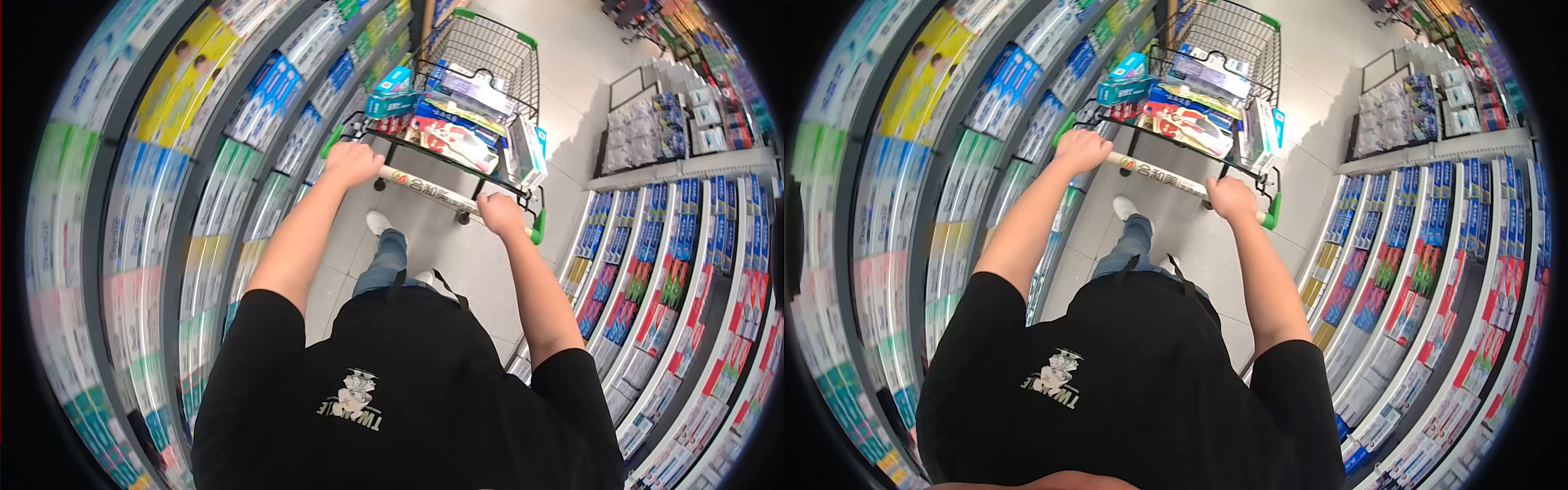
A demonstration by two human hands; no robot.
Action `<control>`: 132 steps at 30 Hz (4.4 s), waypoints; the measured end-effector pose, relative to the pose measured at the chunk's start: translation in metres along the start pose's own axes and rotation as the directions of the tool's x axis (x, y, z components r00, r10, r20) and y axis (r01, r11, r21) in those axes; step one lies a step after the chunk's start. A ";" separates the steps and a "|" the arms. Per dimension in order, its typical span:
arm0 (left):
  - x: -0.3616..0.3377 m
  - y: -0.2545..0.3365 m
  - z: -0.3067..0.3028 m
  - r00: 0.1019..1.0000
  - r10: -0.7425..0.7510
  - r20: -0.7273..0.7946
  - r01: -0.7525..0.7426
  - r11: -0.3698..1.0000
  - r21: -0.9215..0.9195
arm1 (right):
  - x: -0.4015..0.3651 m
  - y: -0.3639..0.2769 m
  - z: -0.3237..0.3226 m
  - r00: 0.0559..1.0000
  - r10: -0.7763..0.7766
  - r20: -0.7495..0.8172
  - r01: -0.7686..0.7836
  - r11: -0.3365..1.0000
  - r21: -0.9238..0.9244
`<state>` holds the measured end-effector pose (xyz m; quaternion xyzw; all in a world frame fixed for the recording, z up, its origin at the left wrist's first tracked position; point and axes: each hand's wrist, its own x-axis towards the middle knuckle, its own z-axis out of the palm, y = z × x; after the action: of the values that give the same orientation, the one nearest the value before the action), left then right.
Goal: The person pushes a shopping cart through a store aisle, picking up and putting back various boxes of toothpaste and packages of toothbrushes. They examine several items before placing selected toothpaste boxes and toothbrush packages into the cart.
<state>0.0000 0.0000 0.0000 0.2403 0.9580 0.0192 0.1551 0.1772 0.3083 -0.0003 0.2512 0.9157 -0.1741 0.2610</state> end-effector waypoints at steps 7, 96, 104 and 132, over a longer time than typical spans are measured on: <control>-0.057 0.014 0.013 0.996 -0.059 0.071 0.060 0.998 -0.014 | -0.046 0.009 0.017 1.000 -0.023 -0.016 0.023 1.000 0.003; -0.700 -0.113 0.180 0.922 0.054 -0.383 -0.373 0.385 -0.844 | -0.678 0.018 0.311 0.862 -0.165 -0.480 0.507 0.278 0.816; -0.821 -0.158 0.063 0.902 0.218 -0.371 -0.430 0.402 -0.809 | -0.657 -0.075 0.325 0.782 -0.543 -0.307 0.488 0.225 0.843; -0.857 -0.333 -0.002 0.107 -0.543 -0.833 -0.268 0.791 -0.550 | -0.605 -0.084 0.434 0.839 -0.543 -0.025 0.541 0.839 -0.048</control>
<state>0.5645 -0.6938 0.2118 0.0055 0.7702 0.4502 -0.4518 0.7471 -0.1784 0.0091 -0.0198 0.9574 -0.2180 0.1885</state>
